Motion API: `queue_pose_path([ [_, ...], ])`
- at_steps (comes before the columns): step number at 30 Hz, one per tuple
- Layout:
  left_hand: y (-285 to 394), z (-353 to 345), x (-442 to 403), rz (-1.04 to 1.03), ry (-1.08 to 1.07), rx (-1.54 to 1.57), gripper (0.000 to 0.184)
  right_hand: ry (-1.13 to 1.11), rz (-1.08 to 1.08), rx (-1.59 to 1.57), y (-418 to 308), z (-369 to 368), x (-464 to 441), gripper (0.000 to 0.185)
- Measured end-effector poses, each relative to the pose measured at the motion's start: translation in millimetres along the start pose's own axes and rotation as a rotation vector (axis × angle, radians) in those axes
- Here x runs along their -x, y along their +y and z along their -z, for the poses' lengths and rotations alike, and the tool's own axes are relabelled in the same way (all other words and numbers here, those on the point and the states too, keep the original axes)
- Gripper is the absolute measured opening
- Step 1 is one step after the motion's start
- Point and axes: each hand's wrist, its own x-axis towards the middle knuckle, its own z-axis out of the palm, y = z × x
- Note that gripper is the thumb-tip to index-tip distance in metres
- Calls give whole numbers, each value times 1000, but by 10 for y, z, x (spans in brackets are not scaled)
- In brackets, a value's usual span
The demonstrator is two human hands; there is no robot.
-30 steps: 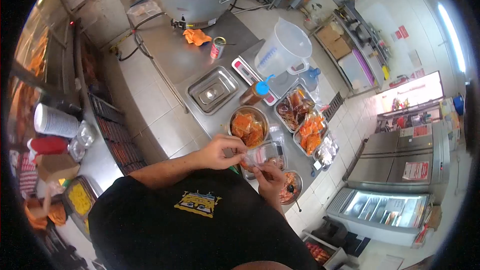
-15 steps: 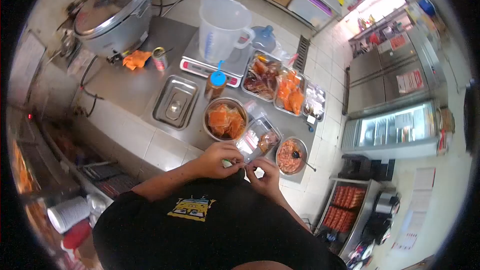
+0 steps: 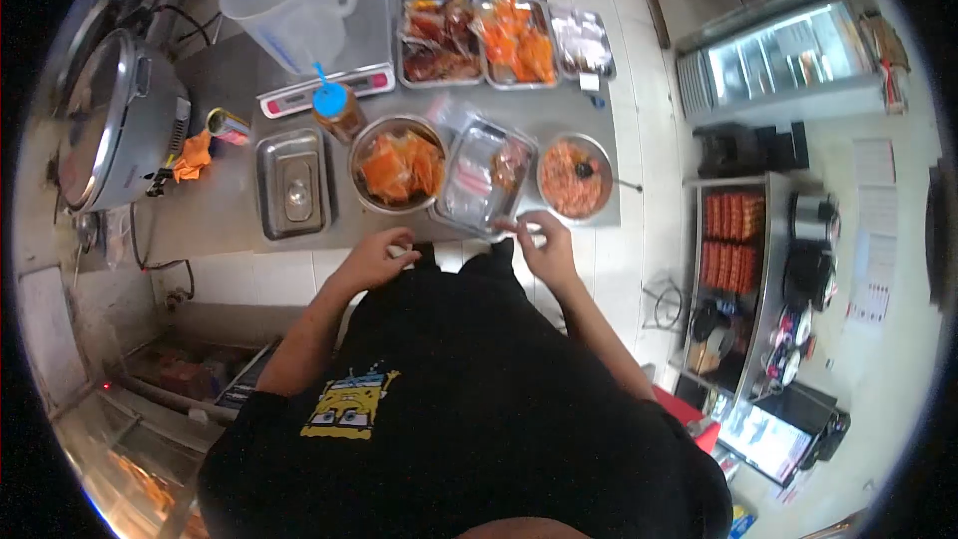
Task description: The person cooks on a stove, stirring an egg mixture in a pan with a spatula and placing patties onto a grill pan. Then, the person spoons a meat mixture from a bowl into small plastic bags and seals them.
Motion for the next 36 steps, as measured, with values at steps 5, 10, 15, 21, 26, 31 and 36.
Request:
queue_pose_path([
  [5,-1491,-362,37,405,-182,-117,69,-95,-144,-11,660,-187,-215,16],
  [10,-1410,-390,112,356,-148,-101,72,-189,-298,249,679,-271,-695,31],
  [15,-1696,-490,196,373,-112,-35,70,-222,-116,275,1122,-445,-1066,49],
  [21,-2349,-780,568,527,146,413,65,-311,82,790,978,-493,-1254,39],
  [26,-2708,-1232,999,550,245,284,64,-365,-20,1117,928,-573,-1366,55],
  [31,-2875,-1516,1209,619,255,335,63,-438,-41,1128,455,-462,-1459,29],
  [36,-2878,-1607,1259,634,286,380,62,-502,-21,1148,857,-498,-1642,28],
])
